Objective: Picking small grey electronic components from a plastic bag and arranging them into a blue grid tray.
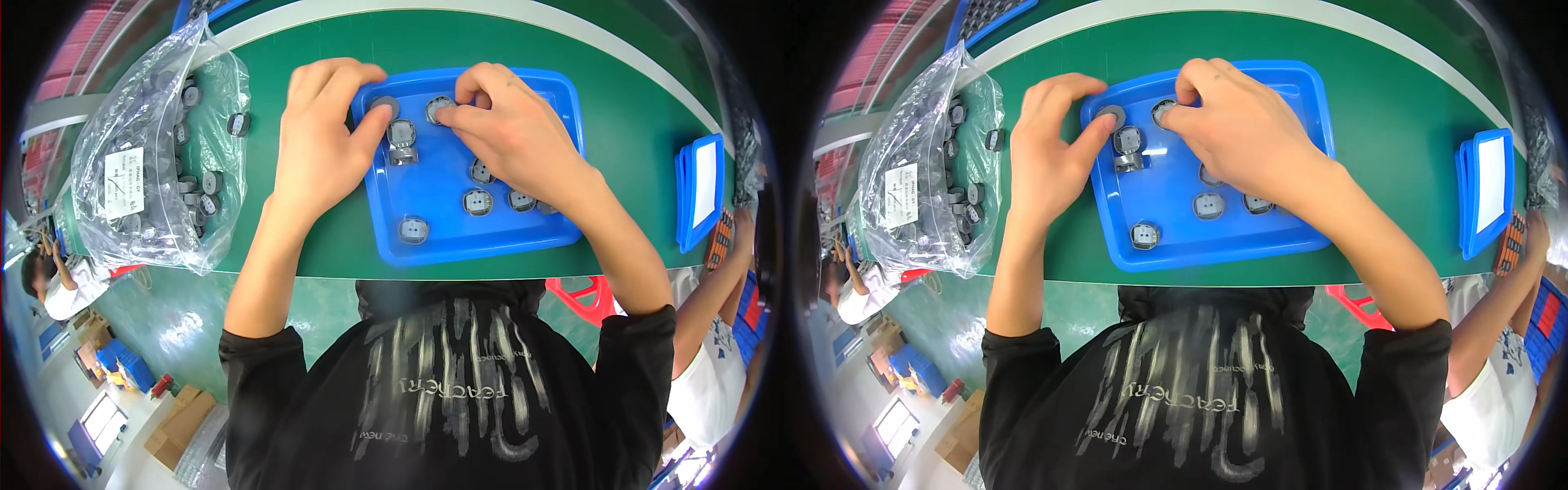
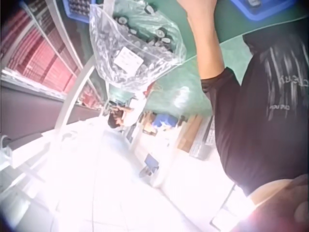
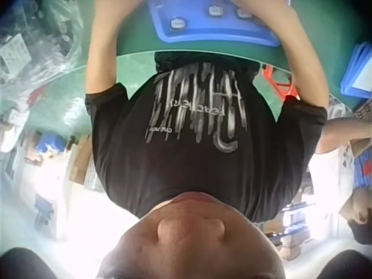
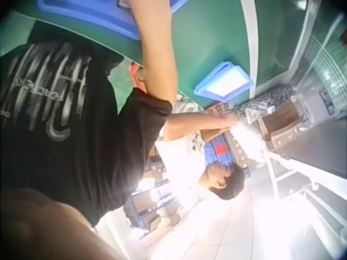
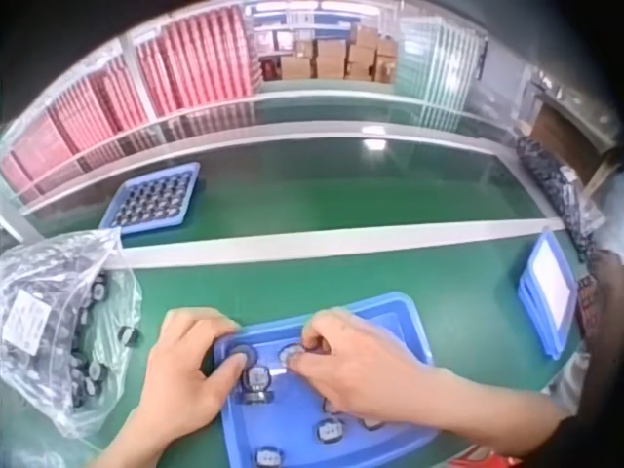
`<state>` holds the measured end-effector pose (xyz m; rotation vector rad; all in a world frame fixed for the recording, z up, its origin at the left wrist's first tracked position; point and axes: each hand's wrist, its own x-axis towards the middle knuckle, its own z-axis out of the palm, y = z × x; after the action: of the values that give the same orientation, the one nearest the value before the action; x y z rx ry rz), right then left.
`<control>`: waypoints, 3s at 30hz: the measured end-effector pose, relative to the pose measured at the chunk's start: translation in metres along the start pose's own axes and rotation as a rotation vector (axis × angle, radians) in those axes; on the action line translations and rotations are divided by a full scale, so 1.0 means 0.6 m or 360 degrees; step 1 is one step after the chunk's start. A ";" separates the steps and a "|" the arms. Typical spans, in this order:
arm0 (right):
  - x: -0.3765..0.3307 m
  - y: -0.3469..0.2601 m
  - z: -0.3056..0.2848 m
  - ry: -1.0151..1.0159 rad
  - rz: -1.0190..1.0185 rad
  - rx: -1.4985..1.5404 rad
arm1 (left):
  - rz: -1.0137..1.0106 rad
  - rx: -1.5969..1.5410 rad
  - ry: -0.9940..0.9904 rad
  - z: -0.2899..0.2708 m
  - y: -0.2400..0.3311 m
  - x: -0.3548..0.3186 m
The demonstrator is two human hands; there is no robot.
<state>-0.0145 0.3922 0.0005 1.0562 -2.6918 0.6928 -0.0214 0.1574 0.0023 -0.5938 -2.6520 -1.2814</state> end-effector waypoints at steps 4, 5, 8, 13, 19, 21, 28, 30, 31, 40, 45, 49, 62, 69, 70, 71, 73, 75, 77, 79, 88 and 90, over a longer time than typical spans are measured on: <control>-0.007 -0.006 -0.003 0.0002 0.0053 0.0116 | 0.0204 0.0419 0.0075 -0.002 -0.005 -0.016; -0.009 -0.009 -0.006 -0.0026 0.0063 0.0134 | 0.0268 0.0460 0.0092 0.000 -0.003 -0.018; -0.028 -0.016 -0.011 -0.0097 0.0127 0.0165 | 0.0430 0.0367 -0.0043 0.000 0.005 -0.026; -0.014 -0.012 -0.007 -0.0058 0.0032 0.0094 | 0.0420 0.0423 0.0101 0.008 -0.002 -0.030; 0.022 -0.005 0.021 0.0002 -0.0030 0.0038 | 0.0455 0.0676 0.0025 -0.001 0.002 -0.027; 0.024 -0.005 0.023 -0.0005 -0.0030 0.0040 | 0.0358 0.0504 0.0056 0.000 0.000 -0.023; 0.021 -0.003 0.017 -0.0058 -0.0011 0.0015 | 0.0420 0.0580 -0.0006 -0.003 -0.004 -0.013; 0.024 -0.001 0.015 -0.0057 -0.0019 0.0019 | 0.0412 0.0650 0.0035 0.001 -0.004 -0.013; 0.031 -0.003 0.016 -0.0088 -0.0028 0.0004 | 0.0405 0.0676 0.0040 -0.001 -0.006 -0.015; 0.041 -0.067 -0.020 -0.0032 0.0206 0.0098 | 0.0089 0.0561 0.0332 -0.062 -0.027 -0.032; 0.073 -0.106 -0.010 -0.0632 0.0433 0.0009 | -0.0393 0.0973 0.0287 -0.137 -0.094 -0.059; 0.070 -0.111 -0.009 -0.0706 0.0376 0.0013 | -0.0336 0.0679 0.0401 -0.145 -0.088 -0.063; 0.017 -0.039 -0.029 -0.0605 0.0323 -0.0044 | 0.0473 0.0179 0.0164 -0.001 0.019 -0.108; 0.021 -0.051 -0.033 -0.0464 0.0065 0.0069 | 0.0122 0.0609 0.0176 -0.008 0.039 -0.097; 0.019 -0.051 -0.038 -0.0516 0.0078 0.0070 | 0.0093 0.0632 0.0166 -0.009 0.047 -0.091; 0.013 -0.045 -0.036 -0.0536 0.0144 0.0043 | 0.0111 0.0633 0.0156 -0.005 0.043 -0.087; 0.003 -0.037 -0.028 -0.0386 0.0112 0.0049 | 0.0183 0.0640 0.0131 0.000 0.039 -0.085; 0.000 -0.032 -0.031 -0.0361 0.0160 0.0056 | 0.0230 0.0613 0.0078 0.000 0.032 -0.082; -0.006 -0.025 -0.026 -0.0306 -0.0021 0.0104 | 0.0258 0.0602 0.0031 0.002 0.035 -0.083; -0.008 -0.028 -0.028 -0.0283 -0.0042 0.0130 | 0.0277 0.0558 0.0000 0.000 0.043 -0.078; 0.007 -0.027 0.004 -0.0190 -0.0072 0.0032 | 0.0244 0.0669 0.0062 0.003 0.042 -0.066; 0.012 -0.025 0.012 -0.0173 -0.0077 0.0006 | 0.0238 0.0687 0.0050 0.003 0.037 -0.063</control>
<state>-0.0094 0.3748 0.0021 1.1889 -2.7457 0.6500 0.0222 0.1603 0.0067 -0.6763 -2.6743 -0.6420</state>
